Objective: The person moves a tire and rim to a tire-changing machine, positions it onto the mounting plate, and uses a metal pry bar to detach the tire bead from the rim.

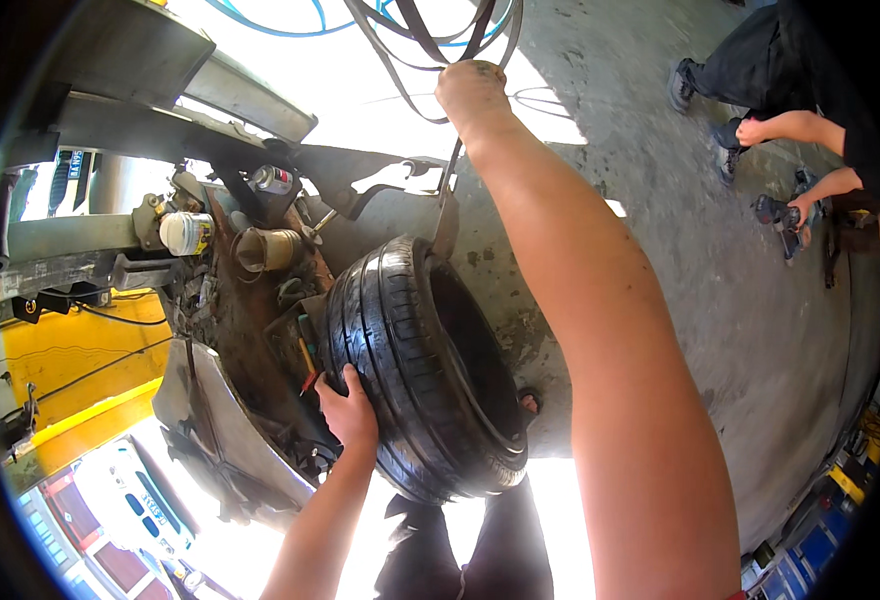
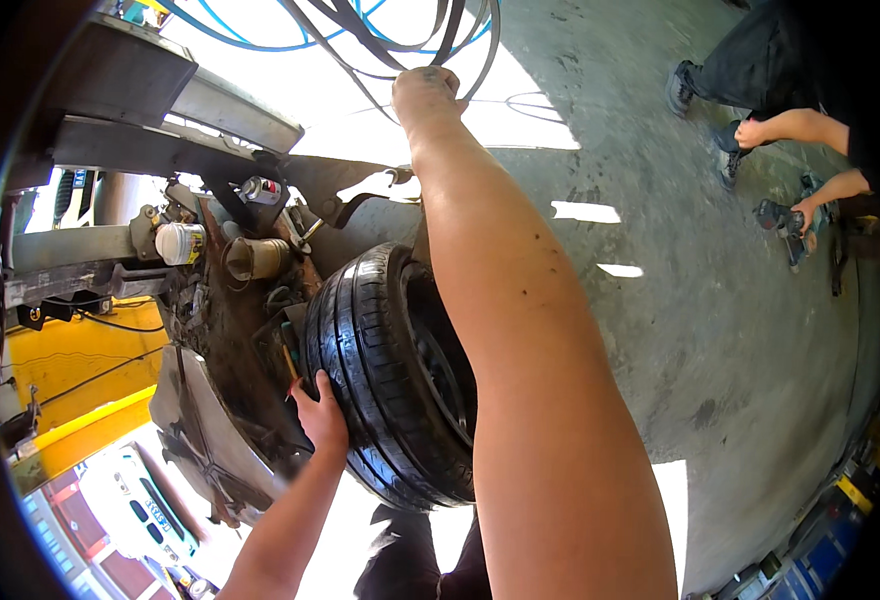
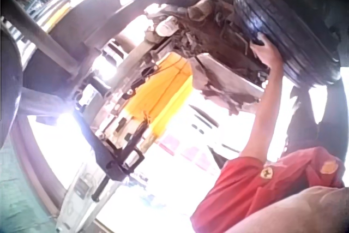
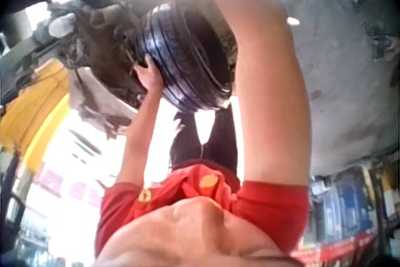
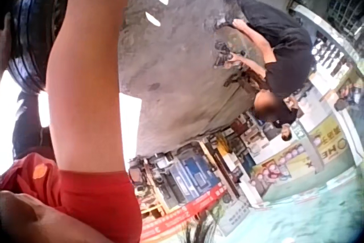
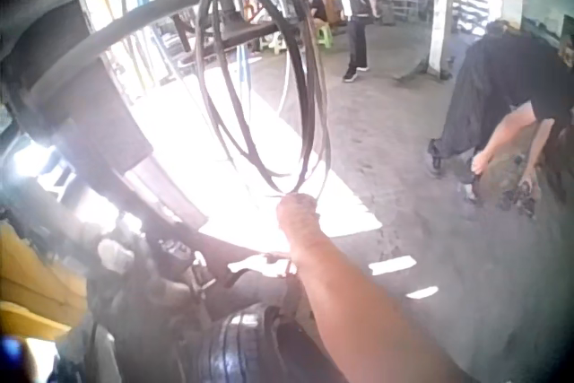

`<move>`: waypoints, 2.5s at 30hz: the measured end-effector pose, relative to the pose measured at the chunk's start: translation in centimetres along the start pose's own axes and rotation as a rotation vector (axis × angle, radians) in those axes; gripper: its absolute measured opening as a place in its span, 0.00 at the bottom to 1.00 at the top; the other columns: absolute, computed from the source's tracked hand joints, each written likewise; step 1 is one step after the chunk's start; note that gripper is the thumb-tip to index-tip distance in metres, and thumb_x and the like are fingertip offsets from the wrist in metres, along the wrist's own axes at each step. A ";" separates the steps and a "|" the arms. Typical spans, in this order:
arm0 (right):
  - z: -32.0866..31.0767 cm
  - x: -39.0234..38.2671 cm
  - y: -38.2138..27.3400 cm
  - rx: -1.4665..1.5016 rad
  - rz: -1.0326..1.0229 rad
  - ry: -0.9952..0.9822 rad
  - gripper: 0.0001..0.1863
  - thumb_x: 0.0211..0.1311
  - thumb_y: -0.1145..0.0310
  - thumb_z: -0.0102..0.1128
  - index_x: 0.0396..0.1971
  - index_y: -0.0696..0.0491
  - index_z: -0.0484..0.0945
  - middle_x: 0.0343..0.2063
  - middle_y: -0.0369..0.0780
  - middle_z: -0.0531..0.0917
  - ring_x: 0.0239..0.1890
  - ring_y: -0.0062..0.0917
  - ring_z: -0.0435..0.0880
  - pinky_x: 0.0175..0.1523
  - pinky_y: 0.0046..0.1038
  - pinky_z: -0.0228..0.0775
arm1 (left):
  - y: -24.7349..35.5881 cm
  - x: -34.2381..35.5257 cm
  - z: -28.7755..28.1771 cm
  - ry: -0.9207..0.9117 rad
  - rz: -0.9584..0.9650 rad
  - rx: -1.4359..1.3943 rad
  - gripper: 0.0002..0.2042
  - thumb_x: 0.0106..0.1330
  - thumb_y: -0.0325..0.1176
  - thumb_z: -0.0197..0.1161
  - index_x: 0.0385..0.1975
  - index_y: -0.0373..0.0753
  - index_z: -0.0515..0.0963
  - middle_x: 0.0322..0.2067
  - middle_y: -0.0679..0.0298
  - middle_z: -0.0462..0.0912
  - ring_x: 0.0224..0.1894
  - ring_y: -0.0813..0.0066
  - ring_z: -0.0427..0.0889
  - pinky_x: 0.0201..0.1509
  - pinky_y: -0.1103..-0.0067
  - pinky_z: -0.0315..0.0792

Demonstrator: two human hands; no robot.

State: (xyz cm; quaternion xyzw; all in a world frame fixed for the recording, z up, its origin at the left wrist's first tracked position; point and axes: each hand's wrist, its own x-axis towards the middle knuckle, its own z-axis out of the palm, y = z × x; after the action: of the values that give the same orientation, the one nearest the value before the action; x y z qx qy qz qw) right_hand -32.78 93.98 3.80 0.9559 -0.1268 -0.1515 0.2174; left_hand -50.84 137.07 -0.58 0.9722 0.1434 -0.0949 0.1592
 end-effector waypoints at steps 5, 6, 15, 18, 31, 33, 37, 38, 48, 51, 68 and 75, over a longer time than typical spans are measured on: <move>-0.1 -0.1 0.1 -0.040 -0.003 -0.004 0.17 0.34 0.86 0.78 0.27 0.53 0.87 0.24 0.34 0.84 0.22 0.23 0.79 0.17 0.27 0.67 | 0.5 -0.2 -0.4 -0.029 -0.025 -0.015 0.35 0.69 0.61 0.55 0.65 0.38 0.67 0.60 0.44 0.77 0.61 0.41 0.75 0.64 0.58 0.68; 0.0 -0.1 0.1 -0.045 -0.012 -0.008 0.17 0.34 0.86 0.78 0.28 0.53 0.87 0.24 0.34 0.84 0.23 0.23 0.80 0.17 0.28 0.67 | 0.6 -0.2 -0.5 -0.036 -0.030 -0.011 0.35 0.69 0.60 0.56 0.65 0.37 0.67 0.61 0.44 0.76 0.62 0.42 0.75 0.64 0.57 0.68; -0.1 0.3 -0.2 -0.031 -0.019 -0.044 0.20 0.32 0.86 0.79 0.31 0.51 0.88 0.27 0.34 0.85 0.23 0.24 0.80 0.17 0.28 0.67 | 0.8 -0.3 -0.7 -0.040 -0.037 -0.011 0.34 0.69 0.59 0.56 0.64 0.37 0.67 0.61 0.45 0.76 0.62 0.42 0.75 0.64 0.58 0.68; -0.3 0.2 -0.4 -0.004 -0.057 -0.071 0.20 0.32 0.86 0.78 0.30 0.51 0.88 0.27 0.34 0.85 0.23 0.24 0.79 0.17 0.27 0.65 | 0.7 -0.7 -0.7 -0.033 -0.038 -0.018 0.34 0.69 0.59 0.57 0.64 0.37 0.67 0.60 0.45 0.76 0.62 0.42 0.75 0.64 0.58 0.69; 0.4 -0.2 -1.2 -0.005 -0.023 -0.025 0.14 0.36 0.86 0.77 0.23 0.54 0.85 0.19 0.34 0.81 0.16 0.22 0.75 0.14 0.26 0.61 | -0.4 -0.6 -0.1 0.041 0.070 -0.042 0.33 0.70 0.56 0.57 0.63 0.33 0.69 0.60 0.44 0.75 0.62 0.43 0.74 0.65 0.59 0.68; 0.3 -0.2 -1.3 0.001 -0.051 -0.055 0.14 0.36 0.86 0.77 0.24 0.53 0.85 0.19 0.34 0.81 0.17 0.22 0.76 0.14 0.27 0.62 | -0.5 -0.6 0.1 0.038 0.061 -0.040 0.33 0.70 0.56 0.57 0.63 0.33 0.69 0.61 0.44 0.74 0.63 0.43 0.73 0.65 0.59 0.68; -0.2 -0.8 -1.5 -0.041 -0.072 -0.053 0.15 0.37 0.86 0.77 0.27 0.53 0.87 0.19 0.34 0.81 0.17 0.23 0.76 0.14 0.27 0.63 | -0.6 -0.6 0.2 0.053 0.079 -0.021 0.33 0.70 0.56 0.57 0.63 0.32 0.70 0.61 0.44 0.73 0.63 0.44 0.73 0.65 0.60 0.68; -0.3 -1.1 -1.6 -0.049 -0.076 -0.057 0.15 0.37 0.86 0.77 0.27 0.53 0.87 0.20 0.34 0.82 0.17 0.23 0.76 0.14 0.27 0.63 | -0.5 -0.6 0.2 0.051 0.084 -0.025 0.33 0.70 0.56 0.57 0.63 0.32 0.70 0.61 0.44 0.73 0.63 0.44 0.73 0.65 0.60 0.67; -1.6 -2.5 -2.7 0.072 -0.112 -0.240 0.14 0.38 0.88 0.75 0.25 0.54 0.85 0.17 0.34 0.79 0.17 0.22 0.72 0.16 0.26 0.59 | -0.2 -0.6 -0.1 0.040 0.074 -0.007 0.34 0.70 0.57 0.57 0.63 0.32 0.70 0.62 0.46 0.73 0.63 0.45 0.73 0.66 0.60 0.68; -1.7 -3.0 -3.1 0.052 -0.088 -0.209 0.15 0.37 0.88 0.74 0.26 0.53 0.85 0.17 0.33 0.79 0.17 0.21 0.72 0.16 0.26 0.58 | -0.3 -0.6 0.0 0.040 0.062 -0.002 0.34 0.70 0.57 0.57 0.63 0.32 0.70 0.62 0.47 0.73 0.63 0.45 0.73 0.66 0.60 0.68; -0.9 -0.2 -4.4 0.108 -0.067 -0.463 0.17 0.44 0.69 0.76 0.38 0.50 0.87 0.30 0.35 0.86 0.28 0.36 0.85 0.22 0.40 0.75 | -0.3 -0.4 -0.2 0.024 0.038 0.002 0.35 0.69 0.58 0.57 0.64 0.32 0.69 0.62 0.45 0.74 0.63 0.44 0.74 0.66 0.59 0.67; -1.2 -3.2 -2.5 0.086 -0.146 -0.023 0.10 0.50 0.73 0.71 0.35 0.53 0.89 0.35 0.37 0.89 0.40 0.32 0.90 0.37 0.34 0.85 | 0.0 -0.3 -0.7 -0.072 -0.034 -0.023 0.36 0.69 0.59 0.57 0.65 0.33 0.67 0.61 0.43 0.75 0.64 0.43 0.73 0.65 0.59 0.67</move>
State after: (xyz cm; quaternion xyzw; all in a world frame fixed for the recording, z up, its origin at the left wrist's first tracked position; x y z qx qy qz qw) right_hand -34.89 97.55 4.44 0.9692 -0.0656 -0.1723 0.1630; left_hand -51.05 137.22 0.12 0.9636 0.1552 -0.1310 0.1739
